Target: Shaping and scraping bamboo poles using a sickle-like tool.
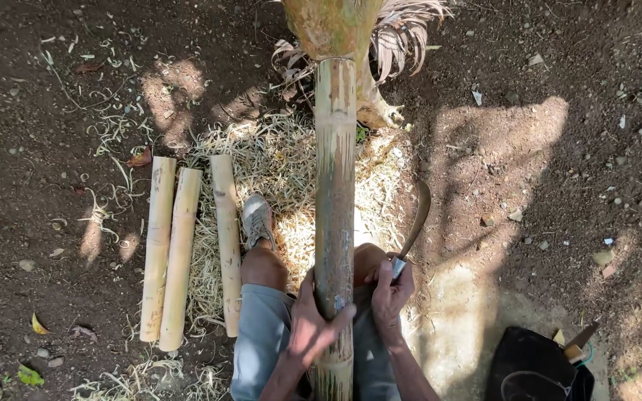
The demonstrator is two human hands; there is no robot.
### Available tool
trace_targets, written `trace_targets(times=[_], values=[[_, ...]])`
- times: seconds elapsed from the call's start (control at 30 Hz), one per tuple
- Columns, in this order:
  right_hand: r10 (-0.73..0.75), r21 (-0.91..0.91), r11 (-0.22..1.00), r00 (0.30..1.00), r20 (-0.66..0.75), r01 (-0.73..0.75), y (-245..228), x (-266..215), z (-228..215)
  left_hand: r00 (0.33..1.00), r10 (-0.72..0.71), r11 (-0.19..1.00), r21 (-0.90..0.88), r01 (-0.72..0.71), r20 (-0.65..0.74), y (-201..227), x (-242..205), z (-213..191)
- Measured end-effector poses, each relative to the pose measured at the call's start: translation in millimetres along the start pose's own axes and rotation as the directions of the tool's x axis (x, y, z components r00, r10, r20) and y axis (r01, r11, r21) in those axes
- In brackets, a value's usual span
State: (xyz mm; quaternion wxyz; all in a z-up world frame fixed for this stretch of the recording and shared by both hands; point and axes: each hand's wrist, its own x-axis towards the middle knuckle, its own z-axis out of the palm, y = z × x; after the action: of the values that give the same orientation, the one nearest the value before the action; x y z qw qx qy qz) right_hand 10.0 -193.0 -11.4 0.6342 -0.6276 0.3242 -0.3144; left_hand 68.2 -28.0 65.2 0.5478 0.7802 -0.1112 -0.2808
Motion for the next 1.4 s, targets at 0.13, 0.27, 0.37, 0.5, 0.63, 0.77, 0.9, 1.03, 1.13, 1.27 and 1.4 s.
trace_targets(times=[0.13, 0.27, 0.37, 0.5, 0.63, 0.77, 0.9, 1.03, 1.13, 1.27, 1.4], values=[[0.003, -0.172, 0.985, 0.999, 0.048, 0.005, -14, 13, -4, 0.992, -0.040, 0.999, 0.015, 0.042, -0.121, 11, 51, -5], [-0.406, -0.423, 0.708, 0.816, 0.410, 0.565, -30, 63, 1, 0.883, 0.294, 0.955, 0.070, -0.290, -0.366, 15, 100, -21], [-0.493, -0.394, 0.449, 0.590, 0.639, 0.802, -41, 115, 12, 0.878, 0.185, 0.970, -0.064, -0.236, -0.442, 26, 142, -41], [-0.374, -0.274, 0.068, 0.279, 0.885, 0.959, -43, 180, 28, 0.901, 0.112, 0.931, -0.274, -0.243, -0.419, 73, 177, -66], [-0.359, -0.259, -0.041, 0.227, 0.905, 0.965, -93, 205, 54, 0.913, 0.092, 0.911, -0.338, -0.238, -0.397, 54, 236, -58], [-0.385, -0.370, -0.106, 0.305, 0.871, 0.923, -95, 231, 58, 0.851, 0.079, 0.935, -0.257, -0.244, -0.519, 49, 285, -46], [-0.546, -0.514, 0.048, 0.453, 0.705, 0.857, -92, 239, 66, 0.774, 0.013, 0.987, -0.116, -0.111, -0.633, 47, 314, -41], [-0.567, -0.680, 0.340, 0.719, 0.402, 0.649, -98, 229, 81, 0.732, 0.049, 0.971, -0.140, -0.196, -0.679, 45, 313, -36], [0.057, 0.071, 0.996, 0.998, -0.017, -0.055, -74, 222, 94, 0.680, 0.033, 0.980, -0.111, -0.167, -0.733, 33, 309, -31], [0.259, 0.674, 0.714, 0.966, -0.002, -0.190, -87, 217, 119, 0.693, 0.013, 0.960, -0.186, -0.211, -0.721, 29, 296, -27], [0.176, 0.770, 0.635, 0.982, -0.068, -0.060, -89, 222, 133, 0.731, 0.013, 0.923, -0.274, -0.272, -0.683, 54, 282, -29]])
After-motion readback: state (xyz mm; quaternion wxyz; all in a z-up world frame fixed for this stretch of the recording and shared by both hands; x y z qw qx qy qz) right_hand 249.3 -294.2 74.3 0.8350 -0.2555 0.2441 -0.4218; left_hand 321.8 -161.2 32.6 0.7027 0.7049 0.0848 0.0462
